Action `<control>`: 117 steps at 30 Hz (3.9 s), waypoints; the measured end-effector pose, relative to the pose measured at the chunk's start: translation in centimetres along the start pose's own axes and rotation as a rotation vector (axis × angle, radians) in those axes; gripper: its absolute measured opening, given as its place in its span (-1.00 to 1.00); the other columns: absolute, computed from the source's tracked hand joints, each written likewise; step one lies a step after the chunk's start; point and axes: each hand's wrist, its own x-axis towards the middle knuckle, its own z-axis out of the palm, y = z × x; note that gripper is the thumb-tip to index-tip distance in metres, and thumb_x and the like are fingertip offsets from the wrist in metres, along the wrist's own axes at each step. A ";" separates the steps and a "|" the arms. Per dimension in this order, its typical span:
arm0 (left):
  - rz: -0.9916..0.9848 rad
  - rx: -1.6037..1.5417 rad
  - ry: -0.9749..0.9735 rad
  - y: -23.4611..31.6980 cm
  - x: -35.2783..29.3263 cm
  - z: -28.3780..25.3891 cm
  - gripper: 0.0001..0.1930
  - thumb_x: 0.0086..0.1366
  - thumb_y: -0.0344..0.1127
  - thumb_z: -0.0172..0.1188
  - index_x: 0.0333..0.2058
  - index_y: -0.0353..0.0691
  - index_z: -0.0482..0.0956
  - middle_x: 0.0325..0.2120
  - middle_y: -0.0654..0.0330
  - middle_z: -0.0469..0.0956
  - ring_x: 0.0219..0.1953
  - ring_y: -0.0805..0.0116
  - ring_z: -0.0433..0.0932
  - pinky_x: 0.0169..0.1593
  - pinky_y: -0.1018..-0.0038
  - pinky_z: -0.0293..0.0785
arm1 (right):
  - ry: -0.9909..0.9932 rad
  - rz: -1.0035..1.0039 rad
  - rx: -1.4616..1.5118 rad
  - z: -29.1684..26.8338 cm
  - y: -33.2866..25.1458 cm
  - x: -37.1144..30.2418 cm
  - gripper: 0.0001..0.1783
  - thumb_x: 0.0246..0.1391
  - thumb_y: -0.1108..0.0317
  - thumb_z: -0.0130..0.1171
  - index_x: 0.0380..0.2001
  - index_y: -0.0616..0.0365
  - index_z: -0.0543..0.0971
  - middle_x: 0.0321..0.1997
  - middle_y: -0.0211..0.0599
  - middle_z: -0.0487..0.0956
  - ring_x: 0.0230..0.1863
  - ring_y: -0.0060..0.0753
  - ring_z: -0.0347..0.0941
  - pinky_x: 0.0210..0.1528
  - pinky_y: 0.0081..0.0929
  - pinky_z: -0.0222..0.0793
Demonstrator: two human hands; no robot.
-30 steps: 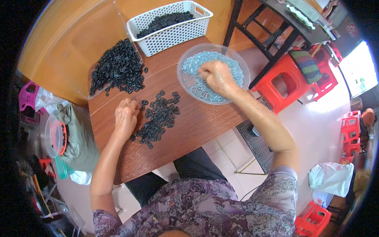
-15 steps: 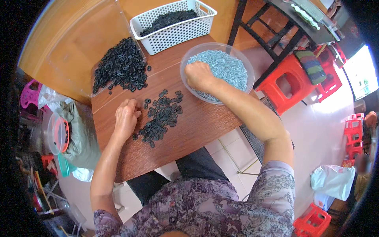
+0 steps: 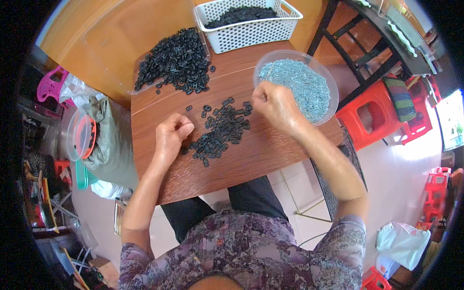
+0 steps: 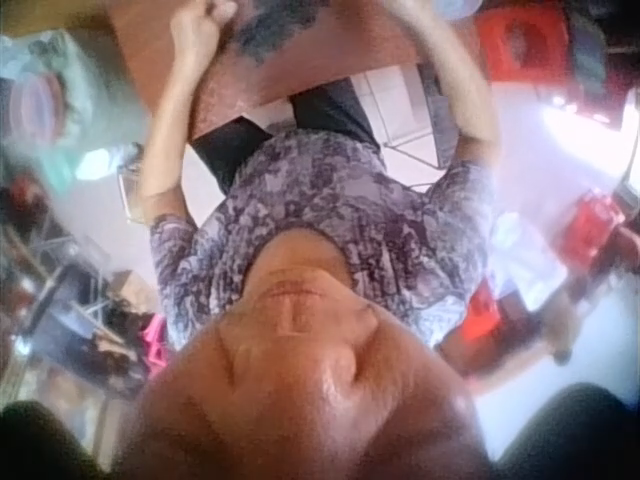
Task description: The person sorts black plastic rings and small silver components into separate piles on a wooden table by hand.
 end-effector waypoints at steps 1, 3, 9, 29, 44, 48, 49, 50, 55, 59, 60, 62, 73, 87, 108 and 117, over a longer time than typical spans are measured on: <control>-0.334 -0.421 -0.063 0.8 -0.4 -0.1 -0.85 0.11 -0.39 0.24 -0.42 -0.29 0.45 -0.59 0.21 0.50 -0.59 0.44 0.43 -0.53 0.53 0.36 | -0.045 0.031 0.154 0.9 -1.0 -0.8 -0.91 -0.06 0.46 0.15 -0.51 0.26 0.49 -0.53 -0.19 0.49 -0.49 -0.43 0.43 -0.42 -0.55 0.33; -0.363 -0.600 0.002 2.7 -1.9 0.2 -0.88 0.16 -0.37 0.21 -0.42 -0.27 0.46 -0.61 0.24 0.50 -0.59 0.53 0.42 -0.54 0.61 0.33 | -0.110 0.064 0.316 2.8 -3.3 -2.2 -0.91 -0.05 0.47 0.17 -0.50 0.26 0.49 -0.51 -0.24 0.49 -0.49 -0.52 0.42 -0.44 -0.62 0.31; -0.369 -0.834 0.133 6.2 -4.7 1.0 -0.93 0.22 -0.41 0.16 -0.38 -0.24 0.46 -0.56 0.33 0.47 -0.55 0.64 0.39 -0.51 0.70 0.31 | -0.056 -0.340 0.332 6.4 -7.9 -3.9 -0.91 -0.16 0.48 0.19 -0.57 0.16 0.47 -0.56 -0.22 0.47 -0.44 -0.12 0.41 -0.42 -0.25 0.34; -0.435 -1.177 0.288 6.4 -7.8 0.5 -0.91 0.19 -0.54 0.13 -0.31 -0.37 0.44 -0.51 0.18 0.51 -0.53 0.48 0.49 -0.48 0.58 0.46 | 0.071 -0.540 0.296 8.3 -9.9 -5.5 -0.86 -0.21 0.59 0.19 -0.48 0.22 0.48 -0.52 -0.23 0.44 -0.49 -0.14 0.32 -0.47 -0.33 0.27; -0.473 -1.099 0.259 6.5 -8.9 -0.1 -0.88 0.25 -0.48 0.09 -0.24 -0.38 0.47 -0.45 0.13 0.55 -0.48 0.46 0.51 -0.42 0.56 0.50 | -0.259 0.182 0.795 7.3 -10.0 -6.4 -0.90 0.03 0.48 0.17 -0.38 0.28 0.58 -0.40 -0.46 0.55 -0.33 -0.73 0.40 -0.29 -0.69 0.32; -0.435 -1.021 0.259 6.4 -9.1 0.0 -0.88 0.26 -0.46 0.09 -0.24 -0.35 0.46 -0.45 0.19 0.54 -0.47 0.52 0.49 -0.40 0.62 0.46 | -0.288 0.200 0.831 7.4 -10.0 -6.2 -0.90 0.03 0.48 0.18 -0.37 0.27 0.57 -0.39 -0.46 0.56 -0.33 -0.73 0.42 -0.27 -0.72 0.35; -0.436 -1.021 0.260 6.3 -9.2 0.0 -0.88 0.26 -0.46 0.09 -0.24 -0.35 0.46 -0.45 0.19 0.54 -0.47 0.52 0.49 -0.40 0.62 0.46 | -0.302 0.220 0.851 7.4 -10.0 -6.2 -0.90 0.03 0.48 0.18 -0.36 0.27 0.57 -0.40 -0.46 0.56 -0.34 -0.73 0.43 -0.27 -0.72 0.36; -0.424 -1.018 0.257 6.3 -9.3 0.1 -0.89 0.26 -0.46 0.09 -0.25 -0.34 0.45 -0.45 0.21 0.54 -0.46 0.54 0.48 -0.40 0.64 0.44 | -0.304 0.219 0.851 7.4 -10.1 -6.2 -0.90 0.03 0.48 0.18 -0.36 0.27 0.57 -0.40 -0.46 0.56 -0.34 -0.73 0.43 -0.27 -0.72 0.36; -0.383 -0.955 0.274 6.4 -9.4 0.1 -0.88 0.25 -0.45 0.11 -0.26 -0.37 0.45 -0.48 0.19 0.54 -0.50 0.53 0.49 -0.43 0.64 0.46 | -0.307 0.214 0.882 7.8 -9.8 -6.3 -0.91 0.03 0.50 0.17 -0.37 0.29 0.57 -0.39 -0.42 0.56 -0.33 -0.70 0.45 -0.25 -0.71 0.38; -0.363 -0.914 0.266 6.6 -9.6 0.0 -0.87 0.26 -0.43 0.12 -0.26 -0.36 0.46 -0.48 0.21 0.53 -0.50 0.55 0.48 -0.43 0.66 0.44 | -0.315 0.199 0.844 7.7 -10.0 -6.2 -0.91 0.03 0.50 0.17 -0.37 0.29 0.57 -0.39 -0.42 0.56 -0.33 -0.70 0.44 -0.24 -0.71 0.38; -0.345 -0.891 0.265 6.6 -9.7 0.0 -0.87 0.26 -0.43 0.12 -0.26 -0.36 0.46 -0.48 0.22 0.53 -0.50 0.56 0.47 -0.43 0.67 0.43 | -0.341 0.217 0.879 7.6 -10.1 -6.2 -0.91 0.03 0.50 0.18 -0.37 0.29 0.57 -0.39 -0.43 0.56 -0.33 -0.70 0.44 -0.24 -0.71 0.38; -0.345 -0.875 0.268 6.6 -9.7 0.0 -0.87 0.26 -0.43 0.12 -0.26 -0.36 0.46 -0.48 0.22 0.53 -0.49 0.57 0.47 -0.42 0.67 0.43 | -0.368 0.235 0.914 7.6 -10.2 -6.3 -0.91 0.02 0.50 0.18 -0.37 0.29 0.57 -0.39 -0.43 0.56 -0.33 -0.70 0.44 -0.24 -0.71 0.38; -0.340 -0.866 0.259 6.6 -10.0 -0.2 -0.86 0.27 -0.41 0.12 -0.25 -0.36 0.46 -0.47 0.23 0.53 -0.48 0.59 0.45 -0.41 0.68 0.41 | -0.360 0.260 0.918 8.0 -9.7 -6.3 -0.90 0.05 0.49 0.16 -0.37 0.31 0.56 -0.40 -0.39 0.57 -0.35 -0.66 0.44 -0.24 -0.68 0.38; -0.291 -0.734 0.271 6.4 -10.3 0.1 -0.85 0.27 -0.39 0.11 -0.26 -0.36 0.47 -0.47 0.25 0.52 -0.48 0.60 0.43 -0.40 0.68 0.39 | -0.378 0.276 0.896 8.2 -9.8 -6.5 -0.91 0.04 0.49 0.16 -0.38 0.30 0.56 -0.41 -0.40 0.57 -0.36 -0.66 0.45 -0.25 -0.68 0.39; -0.267 -0.493 0.371 6.3 -10.7 0.8 -0.94 0.18 -0.53 0.13 -0.35 -0.33 0.53 -0.56 0.22 0.53 -0.53 0.54 0.47 -0.44 0.60 0.40 | -0.309 0.211 0.893 9.2 -10.3 -7.4 -0.91 0.06 0.48 0.13 -0.44 0.30 0.52 -0.43 -0.43 0.51 -0.39 -0.68 0.40 -0.32 -0.67 0.35; -0.416 -0.816 0.352 6.6 -10.9 0.7 -0.88 0.23 -0.50 0.11 -0.28 -0.43 0.52 -0.55 0.20 0.55 -0.56 0.59 0.45 -0.49 0.69 0.40 | -0.086 -0.275 0.546 10.7 -9.4 -7.3 -0.94 -0.06 0.55 0.13 -0.51 0.24 0.44 -0.55 -0.23 0.41 -0.51 -0.24 0.35 -0.46 -0.39 0.27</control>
